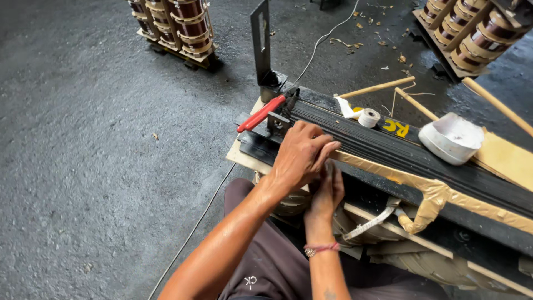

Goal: The person sits on the floor and wraps a white tape around a long black rod clamped in a jig. They repeatedly wind the tape along the rod's length, adjusting the roll and smoothing the tape as they progress.

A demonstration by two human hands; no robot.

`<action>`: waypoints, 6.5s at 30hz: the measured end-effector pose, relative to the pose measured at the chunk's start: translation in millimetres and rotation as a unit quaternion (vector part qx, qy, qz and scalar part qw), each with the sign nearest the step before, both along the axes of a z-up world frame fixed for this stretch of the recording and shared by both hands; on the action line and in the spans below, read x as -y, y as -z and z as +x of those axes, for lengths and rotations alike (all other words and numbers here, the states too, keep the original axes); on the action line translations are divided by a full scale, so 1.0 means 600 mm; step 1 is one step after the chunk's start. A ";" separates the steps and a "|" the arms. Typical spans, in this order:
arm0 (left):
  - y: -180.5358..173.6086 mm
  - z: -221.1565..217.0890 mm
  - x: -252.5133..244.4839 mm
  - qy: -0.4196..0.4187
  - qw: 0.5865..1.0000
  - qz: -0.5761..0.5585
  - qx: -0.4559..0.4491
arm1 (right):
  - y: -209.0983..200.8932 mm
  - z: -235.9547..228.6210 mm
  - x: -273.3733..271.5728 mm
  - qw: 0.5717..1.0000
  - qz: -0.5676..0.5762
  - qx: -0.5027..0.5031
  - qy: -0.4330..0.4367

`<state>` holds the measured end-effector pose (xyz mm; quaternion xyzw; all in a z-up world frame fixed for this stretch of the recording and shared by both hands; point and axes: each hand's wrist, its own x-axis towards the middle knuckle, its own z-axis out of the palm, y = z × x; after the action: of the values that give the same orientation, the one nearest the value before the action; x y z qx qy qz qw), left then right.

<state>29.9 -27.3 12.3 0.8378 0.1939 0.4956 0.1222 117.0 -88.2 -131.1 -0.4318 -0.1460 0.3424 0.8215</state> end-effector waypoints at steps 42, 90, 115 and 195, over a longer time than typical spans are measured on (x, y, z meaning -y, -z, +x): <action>-0.003 -0.045 0.119 -0.138 0.965 -0.214 0.060 | -0.035 -0.084 0.050 0.973 0.085 0.183 -0.110; 0.032 -0.016 0.116 -0.118 0.982 -0.145 -0.014 | -0.013 -0.021 0.013 0.986 0.131 -0.065 -0.082; -0.043 0.072 -0.064 0.065 0.950 -0.092 -0.290 | -0.066 0.035 0.008 0.996 -0.078 -0.026 -0.029; 0.020 0.128 -0.105 0.076 0.908 -0.188 -0.368 | -0.045 -0.004 -0.008 0.858 -0.087 0.371 0.344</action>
<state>106.5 35.5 0.5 0.9344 0.2503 0.0961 0.2345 114.4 -83.5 -104.4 -0.6191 -0.2522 -0.1367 0.7311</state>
